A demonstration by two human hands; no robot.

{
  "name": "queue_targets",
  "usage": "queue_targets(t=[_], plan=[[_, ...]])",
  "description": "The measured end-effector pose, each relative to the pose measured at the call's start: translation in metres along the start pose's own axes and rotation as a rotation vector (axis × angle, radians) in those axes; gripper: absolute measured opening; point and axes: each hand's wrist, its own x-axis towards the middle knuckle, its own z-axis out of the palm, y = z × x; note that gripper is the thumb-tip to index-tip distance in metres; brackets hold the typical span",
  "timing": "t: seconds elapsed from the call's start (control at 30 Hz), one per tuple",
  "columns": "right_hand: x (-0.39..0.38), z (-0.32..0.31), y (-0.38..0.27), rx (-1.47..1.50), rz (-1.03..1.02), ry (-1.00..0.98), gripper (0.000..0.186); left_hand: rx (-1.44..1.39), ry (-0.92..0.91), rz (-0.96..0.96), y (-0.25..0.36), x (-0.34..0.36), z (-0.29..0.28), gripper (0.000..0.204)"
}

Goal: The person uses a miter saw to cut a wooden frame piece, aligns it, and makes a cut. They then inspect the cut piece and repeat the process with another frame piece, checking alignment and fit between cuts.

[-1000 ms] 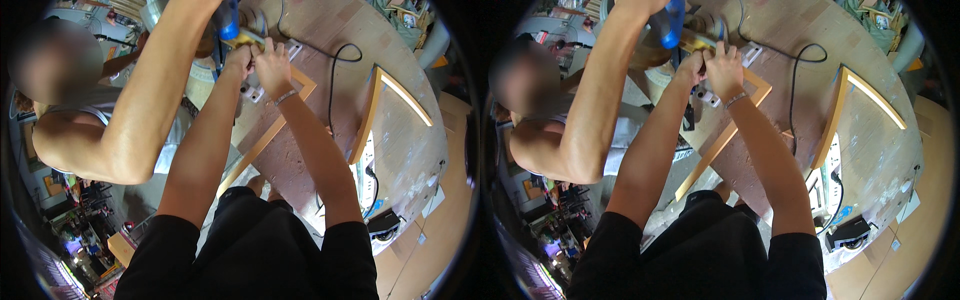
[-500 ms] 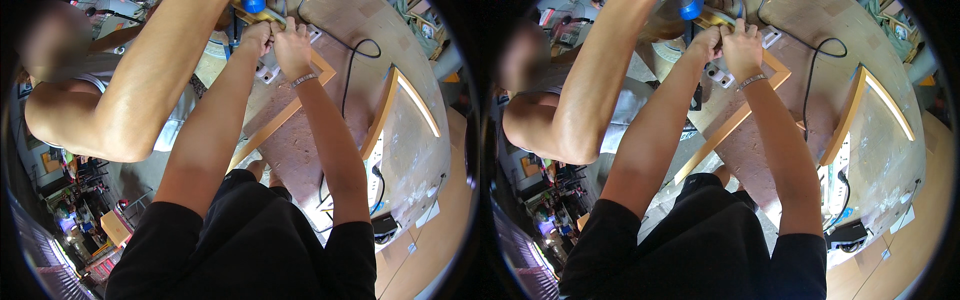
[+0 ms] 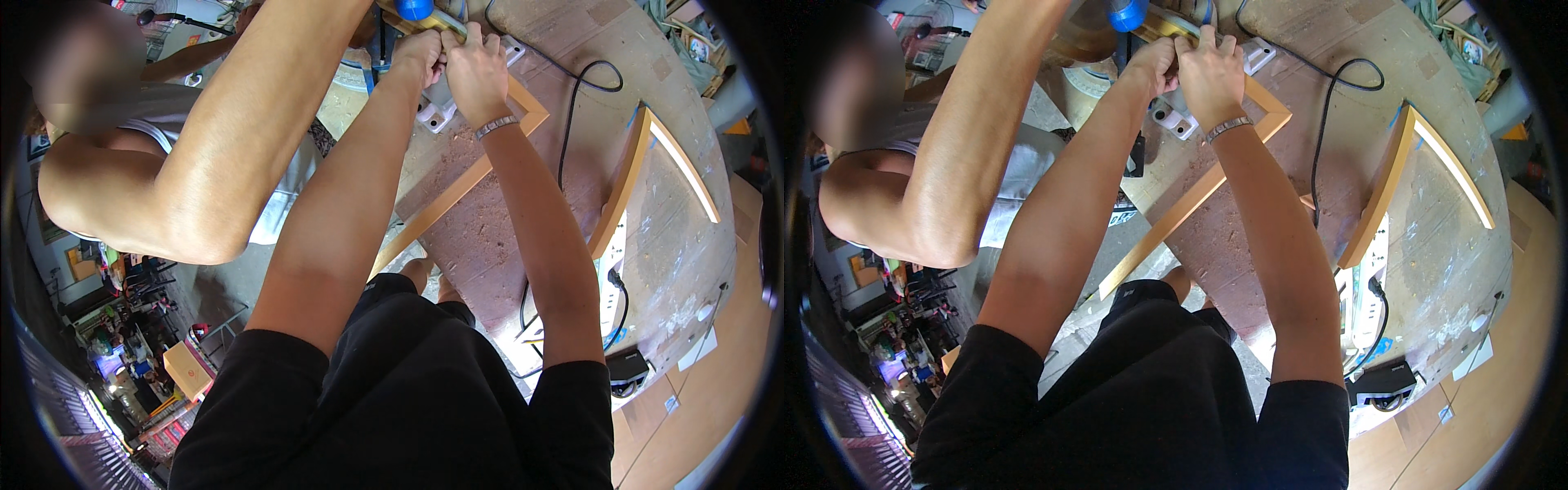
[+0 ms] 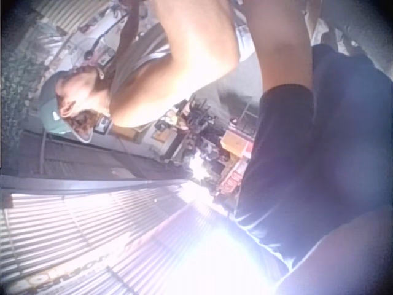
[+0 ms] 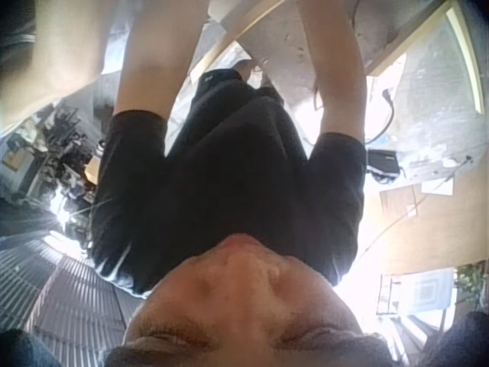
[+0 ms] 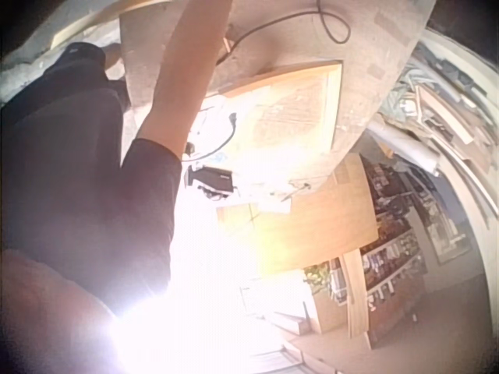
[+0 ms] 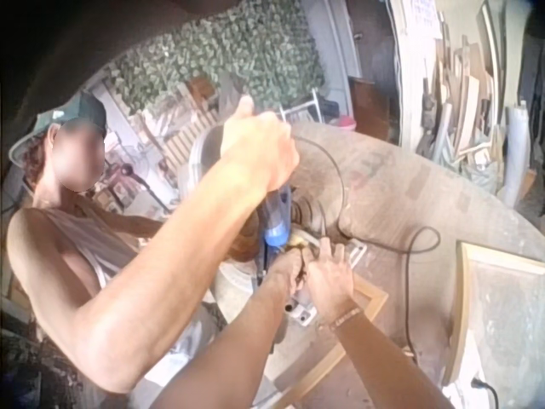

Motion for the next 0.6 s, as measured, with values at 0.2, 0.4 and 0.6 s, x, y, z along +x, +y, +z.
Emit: queue_targets(t=[0.2,0.4,0.6], plan=[[0.0005,-0.0009,-0.0006,0.012,0.011,-0.011,0.029,-0.008,-0.041,0.001,-0.0012,0.0007,-0.0015,0.020],[0.0000,0.0000,-0.0004,0.012,0.012,-0.011,0.030,-0.035,-0.005,0.004,-0.0014,-0.0044,0.0018,0.018],[0.0012,0.0007,0.0003,0.006,0.009,-0.006,0.031,-0.037,0.016,-0.002,0.0010,-0.0070,0.0014,0.014]])
